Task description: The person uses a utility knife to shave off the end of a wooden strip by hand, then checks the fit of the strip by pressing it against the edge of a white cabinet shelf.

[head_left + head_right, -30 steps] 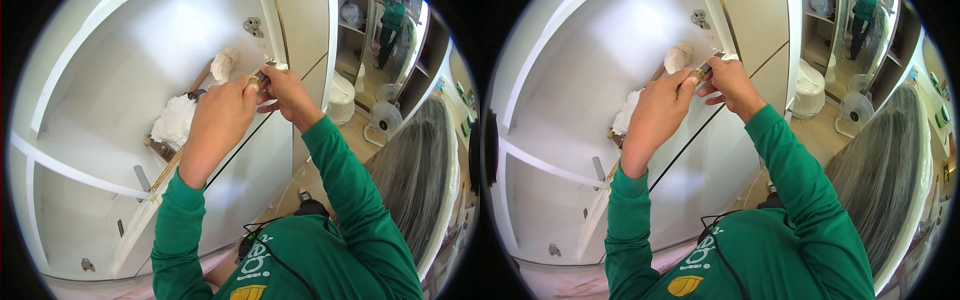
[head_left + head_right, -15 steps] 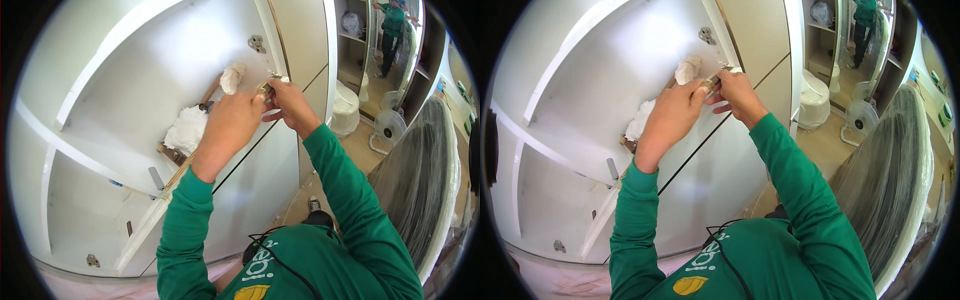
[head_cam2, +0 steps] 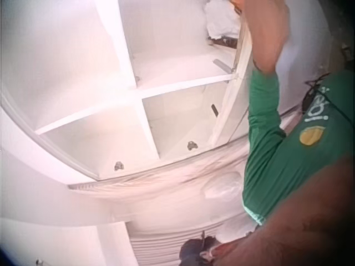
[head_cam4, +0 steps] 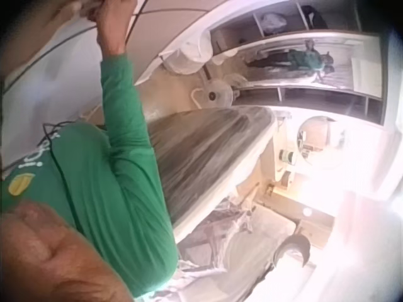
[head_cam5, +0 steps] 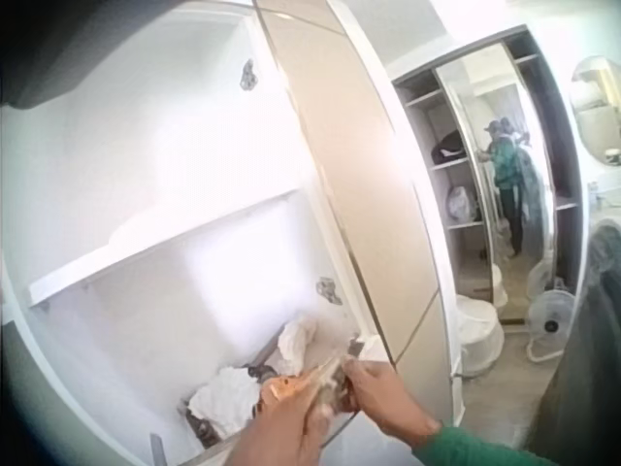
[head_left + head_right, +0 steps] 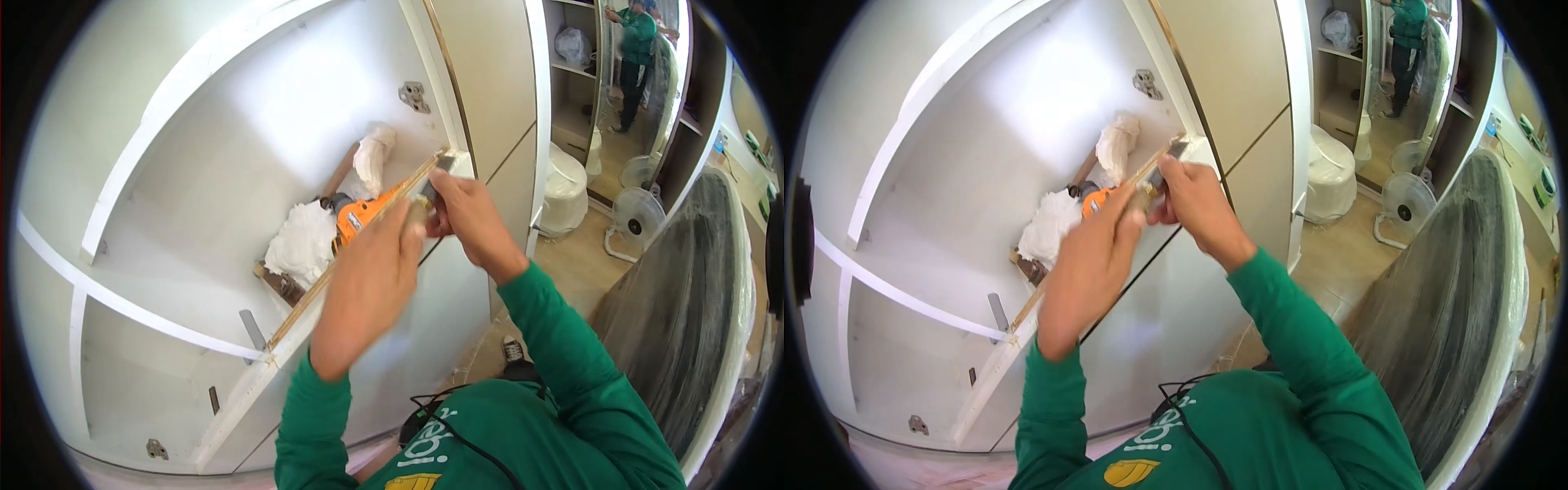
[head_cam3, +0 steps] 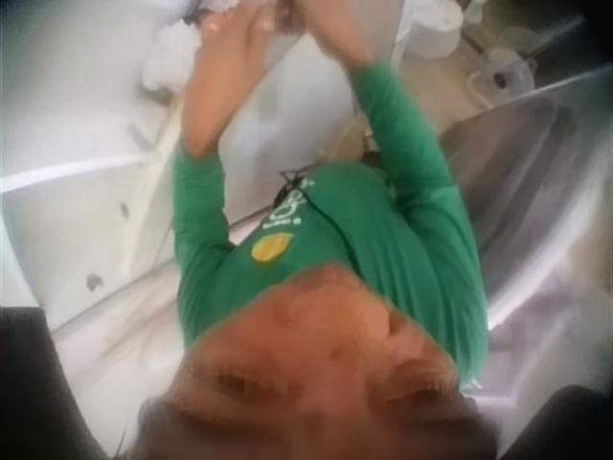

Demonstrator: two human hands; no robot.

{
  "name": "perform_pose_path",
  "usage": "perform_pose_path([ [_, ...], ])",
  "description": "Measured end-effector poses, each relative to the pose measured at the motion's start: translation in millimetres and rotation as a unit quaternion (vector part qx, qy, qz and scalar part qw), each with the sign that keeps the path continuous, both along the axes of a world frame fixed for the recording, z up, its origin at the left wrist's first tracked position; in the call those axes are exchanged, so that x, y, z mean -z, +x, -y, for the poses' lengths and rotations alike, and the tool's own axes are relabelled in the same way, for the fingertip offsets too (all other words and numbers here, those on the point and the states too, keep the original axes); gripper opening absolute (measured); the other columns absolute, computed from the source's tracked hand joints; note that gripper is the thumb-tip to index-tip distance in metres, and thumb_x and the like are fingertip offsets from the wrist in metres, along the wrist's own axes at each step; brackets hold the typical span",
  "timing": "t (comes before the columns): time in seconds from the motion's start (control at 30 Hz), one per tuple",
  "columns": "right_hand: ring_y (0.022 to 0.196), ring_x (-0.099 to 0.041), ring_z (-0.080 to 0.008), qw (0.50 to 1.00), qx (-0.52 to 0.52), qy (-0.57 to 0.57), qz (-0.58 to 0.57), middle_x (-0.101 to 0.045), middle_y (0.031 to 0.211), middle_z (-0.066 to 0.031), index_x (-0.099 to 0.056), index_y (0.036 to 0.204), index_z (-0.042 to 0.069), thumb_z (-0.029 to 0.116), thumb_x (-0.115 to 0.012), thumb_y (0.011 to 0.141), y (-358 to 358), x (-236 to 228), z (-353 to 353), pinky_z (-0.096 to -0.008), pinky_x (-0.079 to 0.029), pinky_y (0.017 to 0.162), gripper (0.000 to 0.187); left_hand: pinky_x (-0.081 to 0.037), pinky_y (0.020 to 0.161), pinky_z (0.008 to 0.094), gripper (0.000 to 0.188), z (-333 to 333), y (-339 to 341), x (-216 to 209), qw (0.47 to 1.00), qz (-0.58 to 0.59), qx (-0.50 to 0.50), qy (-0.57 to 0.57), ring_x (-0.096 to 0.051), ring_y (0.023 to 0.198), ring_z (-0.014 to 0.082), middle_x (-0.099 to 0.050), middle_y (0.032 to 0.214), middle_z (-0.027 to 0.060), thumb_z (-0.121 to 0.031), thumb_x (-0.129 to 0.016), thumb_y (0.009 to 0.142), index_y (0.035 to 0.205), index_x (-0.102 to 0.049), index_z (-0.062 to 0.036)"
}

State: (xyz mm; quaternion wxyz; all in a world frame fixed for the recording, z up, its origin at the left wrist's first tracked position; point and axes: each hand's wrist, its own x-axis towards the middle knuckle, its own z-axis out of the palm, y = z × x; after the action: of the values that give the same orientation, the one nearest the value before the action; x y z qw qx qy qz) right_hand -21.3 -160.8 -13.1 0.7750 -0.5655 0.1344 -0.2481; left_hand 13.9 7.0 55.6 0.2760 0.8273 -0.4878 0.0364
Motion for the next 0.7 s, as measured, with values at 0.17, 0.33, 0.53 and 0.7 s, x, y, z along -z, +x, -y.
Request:
perform_pose_path([
  [0.17, 0.07, -0.066, -0.0148, 0.988, 0.094, 0.112, 0.05, -0.065, 0.078, -0.0049, -0.064, 0.099, 0.002, 0.044, -0.049, 0.106, -55, 12, -14, -0.0307, -0.053, 0.06, 0.045, -0.047, 0.092, 0.0468, 0.056, -12, -35, -2, 0.977, -0.172, 0.094, 0.079, -0.061, 0.104, 0.0368, -0.062, 0.12, 0.0217, -0.031, -0.059, 0.103, 0.149, -0.047, -0.0022],
  [0.33, 0.054, -0.06, -0.0183, 0.958, 0.098, 0.267, 0.046, -0.057, 0.068, -0.004, -0.059, 0.089, 0.007, 0.048, -0.051, 0.104, -86, 41, 17, -0.0349, -0.052, 0.055, 0.044, -0.047, 0.085, 0.0459, 0.047, 45, 21, 6, 0.973, 0.206, -0.031, -0.098, -0.058, 0.096, 0.0359, -0.061, 0.102, 0.0187, -0.037, -0.07, 0.095, 0.12, -0.064, 0.0015],
  [0.53, 0.044, -0.053, -0.0202, 0.956, 0.06, 0.287, 0.018, -0.052, 0.06, -0.0048, -0.055, 0.084, 0.007, 0.048, -0.05, 0.104, -82, 76, 27, -0.0365, -0.05, 0.049, 0.045, -0.049, 0.083, 0.0451, 0.045, 122, 55, 25, 0.969, 0.234, -0.069, -0.037, -0.06, 0.096, 0.0372, -0.063, 0.097, 0.02, -0.04, -0.075, 0.09, 0.101, -0.065, 0.0025],
  [0.7, 0.044, -0.055, -0.0209, 0.959, 0.029, 0.283, 0.005, -0.053, 0.06, -0.0058, -0.055, 0.083, 0.006, 0.047, -0.049, 0.104, -79, 99, 37, -0.0373, -0.052, 0.05, 0.047, -0.049, 0.078, 0.0444, 0.031, 131, 64, 28, 0.982, 0.183, -0.035, -0.035, -0.06, 0.09, 0.0343, -0.062, 0.095, 0.0174, -0.029, -0.071, 0.093, 0.103, -0.067, 0.0],
])
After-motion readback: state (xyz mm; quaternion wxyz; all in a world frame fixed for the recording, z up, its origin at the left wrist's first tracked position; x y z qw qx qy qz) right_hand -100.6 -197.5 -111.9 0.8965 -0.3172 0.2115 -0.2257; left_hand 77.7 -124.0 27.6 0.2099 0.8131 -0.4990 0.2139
